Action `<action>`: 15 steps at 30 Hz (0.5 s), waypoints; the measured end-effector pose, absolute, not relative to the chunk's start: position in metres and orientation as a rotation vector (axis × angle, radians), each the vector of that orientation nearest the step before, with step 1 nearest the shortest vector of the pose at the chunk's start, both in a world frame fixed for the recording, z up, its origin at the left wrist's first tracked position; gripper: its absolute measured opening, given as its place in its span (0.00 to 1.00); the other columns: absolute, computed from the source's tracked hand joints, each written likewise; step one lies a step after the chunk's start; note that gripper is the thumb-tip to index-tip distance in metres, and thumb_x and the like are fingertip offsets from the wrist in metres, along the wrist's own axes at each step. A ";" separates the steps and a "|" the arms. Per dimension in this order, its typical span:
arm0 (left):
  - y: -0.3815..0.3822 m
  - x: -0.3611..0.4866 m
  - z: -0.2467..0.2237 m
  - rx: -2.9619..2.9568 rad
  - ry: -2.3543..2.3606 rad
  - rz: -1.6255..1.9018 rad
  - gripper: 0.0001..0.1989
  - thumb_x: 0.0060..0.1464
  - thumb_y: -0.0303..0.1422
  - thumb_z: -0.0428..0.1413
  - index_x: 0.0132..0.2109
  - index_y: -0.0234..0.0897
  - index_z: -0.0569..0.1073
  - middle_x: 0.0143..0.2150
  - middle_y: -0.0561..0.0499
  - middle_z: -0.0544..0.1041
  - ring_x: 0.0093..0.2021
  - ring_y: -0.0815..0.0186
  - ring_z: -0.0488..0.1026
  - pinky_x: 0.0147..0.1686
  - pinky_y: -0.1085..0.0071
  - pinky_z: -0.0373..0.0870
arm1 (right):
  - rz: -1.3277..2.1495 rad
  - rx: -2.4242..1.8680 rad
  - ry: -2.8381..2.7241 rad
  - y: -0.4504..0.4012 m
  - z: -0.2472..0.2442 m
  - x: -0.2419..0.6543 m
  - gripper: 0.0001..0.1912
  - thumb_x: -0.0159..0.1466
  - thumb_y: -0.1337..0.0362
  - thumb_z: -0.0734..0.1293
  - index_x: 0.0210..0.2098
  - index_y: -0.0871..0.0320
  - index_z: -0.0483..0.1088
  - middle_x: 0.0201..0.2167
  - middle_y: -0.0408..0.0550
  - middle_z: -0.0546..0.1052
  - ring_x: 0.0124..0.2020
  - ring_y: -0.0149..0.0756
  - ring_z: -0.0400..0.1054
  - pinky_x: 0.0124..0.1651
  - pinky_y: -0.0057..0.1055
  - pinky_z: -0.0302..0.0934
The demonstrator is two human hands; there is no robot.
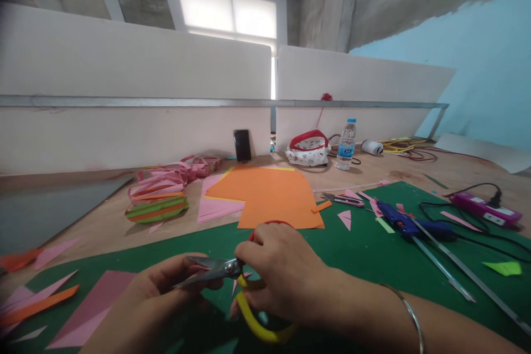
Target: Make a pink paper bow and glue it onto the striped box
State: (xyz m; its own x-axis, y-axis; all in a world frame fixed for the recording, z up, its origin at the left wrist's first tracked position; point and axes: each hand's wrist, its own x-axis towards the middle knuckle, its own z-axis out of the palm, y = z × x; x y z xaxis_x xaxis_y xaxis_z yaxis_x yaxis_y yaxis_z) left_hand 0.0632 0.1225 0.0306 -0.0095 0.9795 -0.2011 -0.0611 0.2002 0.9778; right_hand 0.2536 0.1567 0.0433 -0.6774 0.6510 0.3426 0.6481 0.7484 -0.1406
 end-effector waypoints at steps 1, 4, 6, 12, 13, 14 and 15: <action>0.123 0.064 0.030 0.999 1.263 1.108 0.05 0.35 0.28 0.60 0.27 0.37 0.77 0.23 0.50 0.78 0.20 0.67 0.70 0.23 0.72 0.64 | -0.005 -0.996 -2.577 0.157 0.043 0.254 0.16 0.53 0.51 0.71 0.34 0.56 0.70 0.29 0.45 0.67 0.30 0.33 0.57 0.30 0.28 0.47; 0.121 0.065 0.030 0.951 1.264 1.129 0.08 0.33 0.26 0.61 0.28 0.37 0.77 0.25 0.50 0.79 0.21 0.67 0.71 0.25 0.70 0.67 | -0.028 -0.989 -2.581 0.158 0.043 0.255 0.17 0.53 0.50 0.71 0.33 0.56 0.70 0.28 0.45 0.67 0.29 0.33 0.57 0.29 0.28 0.46; 0.120 0.066 0.029 0.924 1.263 1.133 0.07 0.34 0.27 0.61 0.28 0.37 0.77 0.25 0.49 0.79 0.20 0.67 0.71 0.25 0.70 0.68 | -0.034 -0.983 -2.581 0.158 0.043 0.255 0.18 0.53 0.48 0.71 0.33 0.56 0.71 0.28 0.44 0.67 0.29 0.33 0.57 0.29 0.28 0.45; 0.116 0.068 0.032 0.867 1.302 1.102 0.07 0.38 0.26 0.60 0.30 0.37 0.77 0.24 0.50 0.79 0.19 0.69 0.70 0.21 0.74 0.64 | -0.050 -0.966 -2.566 0.159 0.041 0.254 0.18 0.53 0.49 0.71 0.33 0.56 0.71 0.27 0.44 0.68 0.28 0.33 0.57 0.28 0.28 0.44; 0.115 0.068 0.033 0.865 1.311 1.105 0.07 0.38 0.26 0.60 0.30 0.37 0.77 0.25 0.50 0.80 0.18 0.70 0.69 0.21 0.74 0.64 | -0.053 -0.965 -2.562 0.159 0.041 0.254 0.17 0.53 0.49 0.71 0.33 0.56 0.71 0.27 0.44 0.68 0.28 0.33 0.57 0.28 0.28 0.44; 0.116 0.068 0.033 0.859 1.315 1.108 0.06 0.39 0.26 0.60 0.29 0.37 0.77 0.25 0.50 0.80 0.18 0.70 0.69 0.21 0.74 0.65 | -0.053 -0.963 -2.561 0.160 0.041 0.254 0.17 0.53 0.49 0.71 0.33 0.56 0.71 0.27 0.44 0.68 0.28 0.33 0.58 0.28 0.28 0.44; 0.116 0.068 0.034 0.850 1.314 1.113 0.05 0.39 0.27 0.60 0.29 0.37 0.77 0.25 0.50 0.80 0.18 0.70 0.69 0.21 0.74 0.65 | -0.050 -0.964 -2.560 0.160 0.040 0.254 0.17 0.53 0.50 0.71 0.33 0.56 0.71 0.27 0.44 0.68 0.28 0.33 0.58 0.28 0.28 0.44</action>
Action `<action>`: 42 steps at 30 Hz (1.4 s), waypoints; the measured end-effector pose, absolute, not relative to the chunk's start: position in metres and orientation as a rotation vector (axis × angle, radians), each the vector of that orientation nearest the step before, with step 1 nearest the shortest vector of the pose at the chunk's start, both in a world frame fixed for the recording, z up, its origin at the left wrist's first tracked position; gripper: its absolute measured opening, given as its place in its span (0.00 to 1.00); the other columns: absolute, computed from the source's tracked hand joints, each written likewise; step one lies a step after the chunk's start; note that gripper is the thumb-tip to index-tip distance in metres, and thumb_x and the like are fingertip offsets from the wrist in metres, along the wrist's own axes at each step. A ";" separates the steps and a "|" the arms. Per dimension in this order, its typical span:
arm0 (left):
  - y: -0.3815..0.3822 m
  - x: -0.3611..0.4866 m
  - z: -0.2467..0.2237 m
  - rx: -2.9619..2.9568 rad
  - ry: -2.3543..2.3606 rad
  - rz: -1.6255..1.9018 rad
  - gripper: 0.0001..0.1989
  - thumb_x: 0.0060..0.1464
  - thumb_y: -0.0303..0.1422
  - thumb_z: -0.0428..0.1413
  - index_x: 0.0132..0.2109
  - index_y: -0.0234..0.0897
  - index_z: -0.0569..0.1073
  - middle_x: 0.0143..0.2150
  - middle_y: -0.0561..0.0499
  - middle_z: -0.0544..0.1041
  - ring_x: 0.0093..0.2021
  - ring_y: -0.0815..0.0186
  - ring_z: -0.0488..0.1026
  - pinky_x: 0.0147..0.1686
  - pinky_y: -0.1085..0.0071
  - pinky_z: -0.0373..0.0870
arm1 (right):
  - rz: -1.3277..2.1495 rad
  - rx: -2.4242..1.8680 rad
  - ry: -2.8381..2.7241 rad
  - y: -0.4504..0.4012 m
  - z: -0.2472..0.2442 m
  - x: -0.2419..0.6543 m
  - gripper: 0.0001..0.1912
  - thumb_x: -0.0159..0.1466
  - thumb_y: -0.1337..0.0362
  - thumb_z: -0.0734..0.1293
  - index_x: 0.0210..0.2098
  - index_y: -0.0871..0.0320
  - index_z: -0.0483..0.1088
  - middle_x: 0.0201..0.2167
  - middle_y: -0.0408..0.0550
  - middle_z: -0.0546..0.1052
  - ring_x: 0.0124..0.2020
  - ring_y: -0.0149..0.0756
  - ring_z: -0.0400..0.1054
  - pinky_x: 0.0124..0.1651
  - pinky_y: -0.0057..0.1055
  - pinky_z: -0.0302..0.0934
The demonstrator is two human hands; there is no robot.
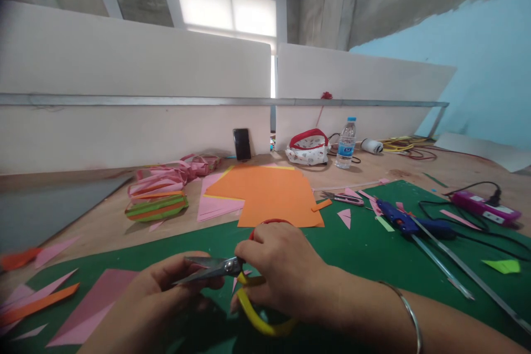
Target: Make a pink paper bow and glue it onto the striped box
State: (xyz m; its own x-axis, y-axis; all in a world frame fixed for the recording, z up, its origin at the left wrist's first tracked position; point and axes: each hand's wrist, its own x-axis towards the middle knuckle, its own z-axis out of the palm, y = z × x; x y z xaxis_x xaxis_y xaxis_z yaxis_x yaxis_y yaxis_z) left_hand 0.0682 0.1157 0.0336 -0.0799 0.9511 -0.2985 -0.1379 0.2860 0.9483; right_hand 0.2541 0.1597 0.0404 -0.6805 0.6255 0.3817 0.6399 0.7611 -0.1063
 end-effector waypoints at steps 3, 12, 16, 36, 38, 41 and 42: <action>0.116 0.068 0.032 0.845 1.286 1.119 0.06 0.38 0.27 0.61 0.29 0.37 0.77 0.26 0.50 0.79 0.18 0.70 0.69 0.21 0.73 0.64 | -0.012 -0.968 -2.555 0.160 0.039 0.254 0.17 0.52 0.50 0.72 0.34 0.56 0.72 0.27 0.44 0.69 0.29 0.33 0.60 0.28 0.28 0.45; 0.118 0.067 0.030 0.942 1.275 1.162 0.04 0.40 0.30 0.60 0.28 0.36 0.77 0.25 0.47 0.80 0.22 0.69 0.70 0.23 0.74 0.65 | 0.045 -0.985 -2.561 0.160 0.038 0.254 0.18 0.52 0.50 0.72 0.35 0.56 0.72 0.28 0.45 0.72 0.29 0.34 0.63 0.28 0.27 0.46; 0.119 0.066 0.030 0.956 1.253 1.154 0.03 0.39 0.29 0.61 0.27 0.36 0.76 0.24 0.48 0.79 0.20 0.70 0.69 0.24 0.73 0.65 | 0.017 -0.994 -2.566 0.161 0.038 0.254 0.18 0.52 0.49 0.72 0.34 0.56 0.72 0.27 0.45 0.72 0.29 0.34 0.63 0.27 0.28 0.45; 0.117 0.071 0.030 0.858 1.250 1.106 0.13 0.40 0.38 0.65 0.32 0.37 0.74 0.22 0.53 0.75 0.15 0.72 0.66 0.17 0.75 0.61 | 0.152 -1.701 -2.331 0.229 0.052 0.298 0.18 0.52 0.69 0.70 0.43 0.64 0.73 0.29 0.52 0.76 0.30 0.40 0.69 0.29 0.28 0.54; 0.117 0.071 0.030 0.841 1.255 1.108 0.16 0.39 0.39 0.66 0.36 0.38 0.74 0.22 0.53 0.75 0.15 0.72 0.65 0.17 0.75 0.62 | 0.101 -1.714 -2.337 0.232 0.053 0.302 0.09 0.53 0.72 0.68 0.35 0.66 0.74 0.28 0.57 0.76 0.32 0.44 0.70 0.31 0.31 0.55; 0.116 0.071 0.028 0.833 1.259 1.088 0.18 0.40 0.40 0.65 0.40 0.38 0.74 0.21 0.54 0.74 0.15 0.71 0.65 0.17 0.74 0.62 | 0.110 -1.573 -2.391 0.214 0.057 0.288 0.08 0.60 0.70 0.65 0.37 0.63 0.75 0.34 0.55 0.77 0.37 0.41 0.70 0.37 0.31 0.58; 0.116 0.071 0.027 0.836 1.252 1.074 0.18 0.41 0.40 0.65 0.40 0.38 0.74 0.21 0.54 0.74 0.15 0.72 0.65 0.18 0.74 0.62 | 0.180 -1.474 -2.417 0.203 0.058 0.280 0.09 0.61 0.67 0.65 0.40 0.60 0.74 0.36 0.51 0.77 0.38 0.37 0.70 0.39 0.29 0.58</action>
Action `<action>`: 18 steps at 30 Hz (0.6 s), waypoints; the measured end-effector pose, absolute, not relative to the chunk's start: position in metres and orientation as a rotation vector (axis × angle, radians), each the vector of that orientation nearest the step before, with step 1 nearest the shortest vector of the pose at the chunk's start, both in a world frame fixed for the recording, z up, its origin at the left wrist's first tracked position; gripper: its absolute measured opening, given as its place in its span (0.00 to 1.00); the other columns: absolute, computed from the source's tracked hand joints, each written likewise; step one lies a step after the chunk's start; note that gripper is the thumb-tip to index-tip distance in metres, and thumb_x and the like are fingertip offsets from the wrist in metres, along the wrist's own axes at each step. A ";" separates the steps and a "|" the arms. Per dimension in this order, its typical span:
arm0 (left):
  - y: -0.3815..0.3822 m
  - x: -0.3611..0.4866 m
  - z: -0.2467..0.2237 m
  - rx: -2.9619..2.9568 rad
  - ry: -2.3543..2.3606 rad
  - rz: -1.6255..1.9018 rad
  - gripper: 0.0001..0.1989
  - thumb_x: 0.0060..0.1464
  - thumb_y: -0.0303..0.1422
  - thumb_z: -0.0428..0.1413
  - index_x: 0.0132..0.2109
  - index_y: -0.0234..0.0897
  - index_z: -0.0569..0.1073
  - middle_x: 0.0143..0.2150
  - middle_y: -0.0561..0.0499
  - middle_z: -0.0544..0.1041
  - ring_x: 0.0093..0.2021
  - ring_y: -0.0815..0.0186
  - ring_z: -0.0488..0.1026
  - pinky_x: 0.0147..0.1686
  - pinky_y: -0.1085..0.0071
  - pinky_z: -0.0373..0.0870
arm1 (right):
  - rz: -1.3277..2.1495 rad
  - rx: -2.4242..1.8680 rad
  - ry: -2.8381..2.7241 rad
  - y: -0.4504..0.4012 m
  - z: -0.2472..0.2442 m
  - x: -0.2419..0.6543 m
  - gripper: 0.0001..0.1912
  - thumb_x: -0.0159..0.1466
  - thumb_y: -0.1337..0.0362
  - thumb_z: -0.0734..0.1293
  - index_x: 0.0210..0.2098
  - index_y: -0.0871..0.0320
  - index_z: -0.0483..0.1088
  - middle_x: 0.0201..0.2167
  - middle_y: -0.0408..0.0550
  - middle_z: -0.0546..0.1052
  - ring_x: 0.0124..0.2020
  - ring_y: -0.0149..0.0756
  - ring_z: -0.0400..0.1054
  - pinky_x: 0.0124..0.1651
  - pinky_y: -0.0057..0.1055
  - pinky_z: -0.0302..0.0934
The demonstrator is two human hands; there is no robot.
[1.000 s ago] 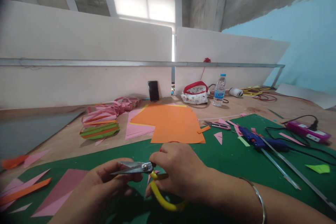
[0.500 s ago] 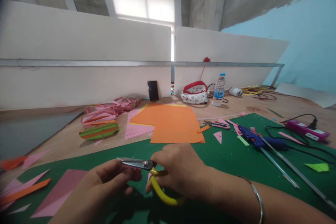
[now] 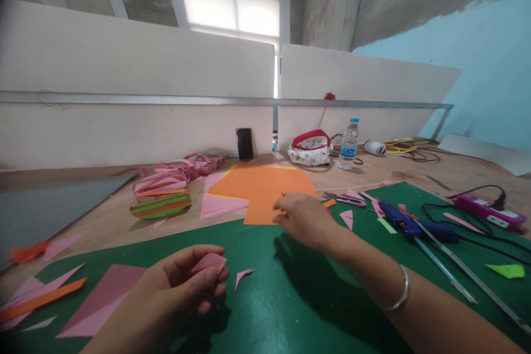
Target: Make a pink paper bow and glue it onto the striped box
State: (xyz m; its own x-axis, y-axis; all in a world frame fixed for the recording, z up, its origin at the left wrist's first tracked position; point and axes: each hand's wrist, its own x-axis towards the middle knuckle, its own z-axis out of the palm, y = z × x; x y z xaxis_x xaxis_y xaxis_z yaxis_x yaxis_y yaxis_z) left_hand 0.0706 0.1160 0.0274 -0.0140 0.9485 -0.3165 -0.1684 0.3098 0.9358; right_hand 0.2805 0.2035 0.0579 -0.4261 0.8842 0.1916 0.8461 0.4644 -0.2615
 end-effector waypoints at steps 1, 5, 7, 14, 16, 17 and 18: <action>0.116 0.071 0.026 0.850 1.232 1.058 0.17 0.42 0.39 0.64 0.40 0.38 0.74 0.22 0.54 0.75 0.15 0.72 0.65 0.18 0.74 0.62 | 0.289 -1.354 -2.439 0.192 0.058 0.272 0.09 0.62 0.65 0.65 0.41 0.57 0.74 0.35 0.47 0.77 0.36 0.32 0.70 0.39 0.25 0.59; 0.115 0.072 0.022 0.956 1.044 0.986 0.14 0.41 0.33 0.65 0.37 0.35 0.74 0.27 0.50 0.77 0.24 0.70 0.70 0.24 0.76 0.64 | 0.746 -0.994 -2.318 0.161 0.050 0.247 0.06 0.60 0.64 0.66 0.33 0.60 0.73 0.26 0.42 0.73 0.28 0.27 0.65 0.30 0.22 0.57; 0.116 0.073 0.019 0.952 0.971 0.942 0.16 0.40 0.30 0.65 0.40 0.36 0.74 0.29 0.50 0.76 0.26 0.69 0.71 0.25 0.75 0.65 | 0.819 -1.029 -2.246 0.158 0.045 0.243 0.04 0.58 0.67 0.66 0.29 0.61 0.72 0.23 0.40 0.70 0.25 0.26 0.62 0.27 0.22 0.54; 0.120 0.070 0.007 0.943 0.845 0.951 0.18 0.43 0.26 0.63 0.45 0.35 0.73 0.32 0.48 0.76 0.26 0.69 0.69 0.25 0.73 0.66 | 1.068 -1.046 -2.115 0.168 0.042 0.247 0.05 0.58 0.67 0.65 0.29 0.63 0.72 0.22 0.40 0.70 0.24 0.26 0.61 0.26 0.22 0.54; 0.119 0.068 0.006 0.907 0.850 0.961 0.17 0.46 0.28 0.61 0.45 0.36 0.73 0.33 0.47 0.76 0.27 0.68 0.70 0.27 0.72 0.67 | 0.955 -0.941 -2.204 0.166 0.041 0.247 0.04 0.58 0.69 0.65 0.31 0.63 0.73 0.25 0.42 0.72 0.27 0.27 0.64 0.30 0.22 0.57; 0.119 0.067 0.005 0.886 0.863 0.960 0.16 0.47 0.29 0.61 0.46 0.37 0.73 0.34 0.47 0.76 0.28 0.68 0.71 0.28 0.72 0.67 | 0.880 -0.872 -2.261 0.165 0.040 0.248 0.05 0.56 0.71 0.66 0.32 0.63 0.74 0.27 0.43 0.72 0.29 0.28 0.65 0.32 0.23 0.58; 0.118 0.067 0.006 0.870 0.881 0.952 0.16 0.48 0.30 0.61 0.47 0.37 0.72 0.35 0.46 0.77 0.30 0.67 0.72 0.29 0.72 0.68 | 0.808 -0.809 -2.313 0.164 0.040 0.248 0.06 0.55 0.73 0.66 0.33 0.63 0.74 0.29 0.44 0.73 0.30 0.29 0.65 0.34 0.23 0.59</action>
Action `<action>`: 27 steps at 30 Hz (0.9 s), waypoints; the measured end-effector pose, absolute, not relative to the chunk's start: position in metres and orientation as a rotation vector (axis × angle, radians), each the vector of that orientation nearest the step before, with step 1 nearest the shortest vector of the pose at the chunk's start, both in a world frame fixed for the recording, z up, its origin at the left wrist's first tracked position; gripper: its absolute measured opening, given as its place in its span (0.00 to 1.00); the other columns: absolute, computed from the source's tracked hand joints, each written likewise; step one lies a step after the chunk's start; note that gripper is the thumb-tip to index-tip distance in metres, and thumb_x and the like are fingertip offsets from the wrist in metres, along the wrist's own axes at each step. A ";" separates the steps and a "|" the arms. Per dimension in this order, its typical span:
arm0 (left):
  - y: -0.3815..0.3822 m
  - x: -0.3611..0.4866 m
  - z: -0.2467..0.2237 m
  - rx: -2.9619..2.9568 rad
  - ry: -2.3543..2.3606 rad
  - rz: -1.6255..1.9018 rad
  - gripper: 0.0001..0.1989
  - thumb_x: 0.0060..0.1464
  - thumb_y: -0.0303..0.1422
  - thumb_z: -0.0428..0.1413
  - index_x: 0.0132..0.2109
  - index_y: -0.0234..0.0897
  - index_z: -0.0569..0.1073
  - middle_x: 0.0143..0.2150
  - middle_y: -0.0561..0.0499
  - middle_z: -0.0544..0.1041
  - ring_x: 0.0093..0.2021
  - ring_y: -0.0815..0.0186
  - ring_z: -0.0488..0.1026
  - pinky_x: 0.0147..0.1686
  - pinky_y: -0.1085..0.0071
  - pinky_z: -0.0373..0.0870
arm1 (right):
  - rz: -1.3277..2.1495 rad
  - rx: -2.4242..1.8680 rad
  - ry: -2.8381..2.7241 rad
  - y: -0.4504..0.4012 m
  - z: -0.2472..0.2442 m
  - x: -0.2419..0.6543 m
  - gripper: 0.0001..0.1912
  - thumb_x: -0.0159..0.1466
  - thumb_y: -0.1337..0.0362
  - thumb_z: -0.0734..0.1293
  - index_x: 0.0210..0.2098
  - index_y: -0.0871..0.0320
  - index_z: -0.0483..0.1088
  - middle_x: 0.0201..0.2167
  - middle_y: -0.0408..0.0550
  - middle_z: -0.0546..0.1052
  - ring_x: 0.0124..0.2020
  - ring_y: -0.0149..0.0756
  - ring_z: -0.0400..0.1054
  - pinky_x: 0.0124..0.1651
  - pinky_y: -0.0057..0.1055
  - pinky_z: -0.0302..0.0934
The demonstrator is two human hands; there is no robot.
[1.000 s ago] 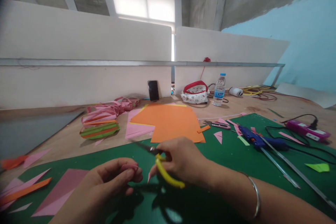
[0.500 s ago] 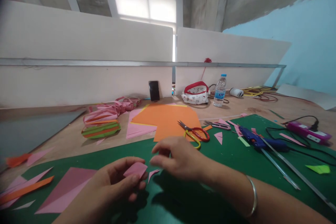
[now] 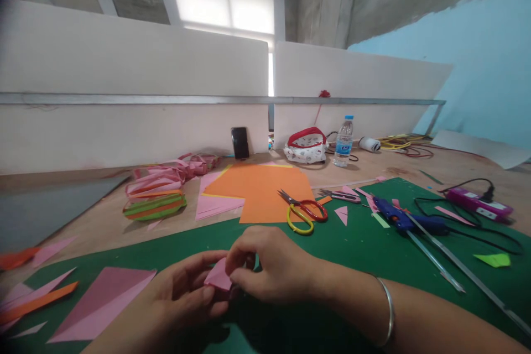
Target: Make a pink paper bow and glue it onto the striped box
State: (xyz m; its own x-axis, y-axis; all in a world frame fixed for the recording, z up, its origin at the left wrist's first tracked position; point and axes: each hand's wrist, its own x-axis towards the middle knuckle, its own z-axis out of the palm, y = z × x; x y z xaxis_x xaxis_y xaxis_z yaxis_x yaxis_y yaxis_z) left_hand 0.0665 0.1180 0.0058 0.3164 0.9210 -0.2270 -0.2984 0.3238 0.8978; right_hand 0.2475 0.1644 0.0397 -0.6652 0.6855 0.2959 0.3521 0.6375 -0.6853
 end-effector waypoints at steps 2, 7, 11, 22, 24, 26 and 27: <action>0.117 0.066 0.008 0.852 0.927 0.929 0.18 0.48 0.33 0.62 0.48 0.37 0.72 0.37 0.45 0.77 0.32 0.66 0.73 0.31 0.73 0.69 | 0.711 -0.735 -2.374 0.163 0.039 0.247 0.09 0.53 0.75 0.67 0.34 0.64 0.74 0.30 0.46 0.73 0.32 0.30 0.66 0.36 0.24 0.59; 0.120 0.066 0.016 0.933 0.998 0.921 0.19 0.47 0.39 0.63 0.46 0.36 0.75 0.32 0.46 0.78 0.30 0.67 0.73 0.34 0.72 0.70 | 0.685 -0.701 -2.409 0.163 0.040 0.247 0.10 0.54 0.69 0.71 0.37 0.64 0.74 0.33 0.49 0.74 0.34 0.32 0.66 0.38 0.26 0.60; 0.123 0.066 0.016 1.017 1.016 0.900 0.21 0.45 0.42 0.63 0.45 0.36 0.76 0.32 0.46 0.79 0.32 0.65 0.74 0.34 0.72 0.69 | 0.831 -0.780 -2.348 0.165 0.041 0.249 0.07 0.56 0.68 0.70 0.35 0.62 0.75 0.30 0.46 0.74 0.32 0.31 0.67 0.35 0.25 0.60; 0.120 0.066 0.019 1.043 0.996 0.873 0.18 0.43 0.33 0.64 0.44 0.36 0.76 0.29 0.49 0.77 0.24 0.69 0.69 0.25 0.73 0.64 | 1.651 -1.052 -1.684 0.173 0.038 0.248 0.05 0.53 0.67 0.70 0.28 0.62 0.71 0.21 0.40 0.71 0.23 0.25 0.63 0.27 0.23 0.56; 0.119 0.067 0.021 1.017 0.996 0.855 0.19 0.42 0.31 0.64 0.45 0.36 0.75 0.28 0.50 0.76 0.23 0.70 0.67 0.25 0.73 0.63 | 1.751 -1.042 -1.577 0.174 0.036 0.247 0.04 0.54 0.68 0.69 0.28 0.62 0.69 0.20 0.40 0.71 0.21 0.24 0.63 0.26 0.22 0.54; 0.117 0.068 0.024 1.028 1.032 0.833 0.19 0.41 0.29 0.64 0.44 0.34 0.76 0.29 0.50 0.76 0.25 0.70 0.68 0.25 0.73 0.62 | 1.817 -1.049 -1.529 0.174 0.035 0.246 0.04 0.54 0.68 0.68 0.30 0.62 0.68 0.20 0.40 0.71 0.20 0.24 0.63 0.24 0.22 0.53; 0.115 0.069 0.025 1.044 1.055 0.830 0.19 0.40 0.29 0.64 0.43 0.34 0.75 0.30 0.49 0.76 0.26 0.69 0.68 0.26 0.73 0.62 | 1.819 -1.063 -1.532 0.173 0.035 0.246 0.05 0.54 0.69 0.67 0.32 0.61 0.68 0.20 0.40 0.71 0.20 0.25 0.64 0.24 0.22 0.52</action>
State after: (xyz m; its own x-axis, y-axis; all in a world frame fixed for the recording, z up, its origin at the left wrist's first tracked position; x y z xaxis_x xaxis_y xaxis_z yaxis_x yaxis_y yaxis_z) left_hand 0.0686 0.1154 0.0248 0.2967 0.9140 -0.2768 -0.0536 0.3053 0.9507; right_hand 0.2457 0.1734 0.0349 -0.5496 0.8034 -0.2292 0.0895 -0.2161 -0.9723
